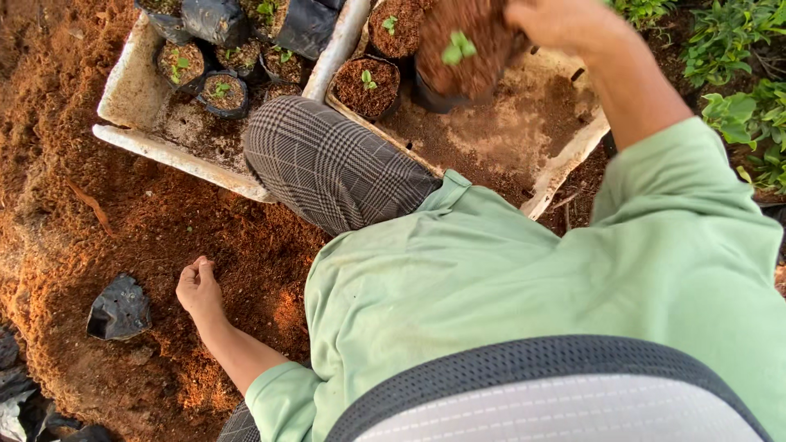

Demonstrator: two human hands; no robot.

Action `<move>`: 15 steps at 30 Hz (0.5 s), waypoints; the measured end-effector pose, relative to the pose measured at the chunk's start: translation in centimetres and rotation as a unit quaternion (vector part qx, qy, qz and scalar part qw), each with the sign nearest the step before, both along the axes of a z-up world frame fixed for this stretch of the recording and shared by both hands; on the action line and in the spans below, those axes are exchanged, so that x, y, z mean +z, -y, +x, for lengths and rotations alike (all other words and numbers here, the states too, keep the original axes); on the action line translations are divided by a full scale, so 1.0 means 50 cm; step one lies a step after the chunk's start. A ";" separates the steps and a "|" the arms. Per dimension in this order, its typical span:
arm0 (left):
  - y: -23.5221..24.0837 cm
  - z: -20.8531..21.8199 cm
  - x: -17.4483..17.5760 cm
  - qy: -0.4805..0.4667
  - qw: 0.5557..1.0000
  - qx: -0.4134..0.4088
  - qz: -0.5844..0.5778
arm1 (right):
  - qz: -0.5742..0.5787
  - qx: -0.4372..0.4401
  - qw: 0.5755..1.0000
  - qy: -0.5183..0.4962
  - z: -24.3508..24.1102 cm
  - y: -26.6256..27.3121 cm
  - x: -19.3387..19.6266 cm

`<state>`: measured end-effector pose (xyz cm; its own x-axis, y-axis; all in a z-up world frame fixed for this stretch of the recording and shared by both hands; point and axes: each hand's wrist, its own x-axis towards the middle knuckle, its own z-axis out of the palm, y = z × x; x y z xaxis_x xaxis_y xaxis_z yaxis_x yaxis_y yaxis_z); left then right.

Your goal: The person fills small black nursery bags with a soil substrate and transplants seedlings from a tray into the bags by hand.

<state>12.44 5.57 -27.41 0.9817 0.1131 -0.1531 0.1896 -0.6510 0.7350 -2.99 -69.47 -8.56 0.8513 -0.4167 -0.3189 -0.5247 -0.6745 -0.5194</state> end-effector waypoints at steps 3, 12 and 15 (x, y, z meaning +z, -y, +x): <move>0.016 -0.007 0.015 -0.071 0.994 0.048 0.068 | 0.083 -0.007 0.994 -0.069 -0.079 -0.009 -0.147; 0.061 -0.088 0.108 -0.099 0.985 0.027 0.137 | 0.281 -0.245 0.927 -0.028 -0.052 -0.176 -0.520; 0.028 -0.123 0.110 -0.074 0.989 -0.008 0.125 | 0.272 -0.178 0.943 0.068 -0.018 -0.212 -0.588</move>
<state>6.31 4.16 -21.93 0.9526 0.1492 -0.2650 0.2708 -0.8126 0.5161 -3.91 -58.89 -37.95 0.7371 -0.4900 -0.4654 -0.5706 -0.0824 -0.8171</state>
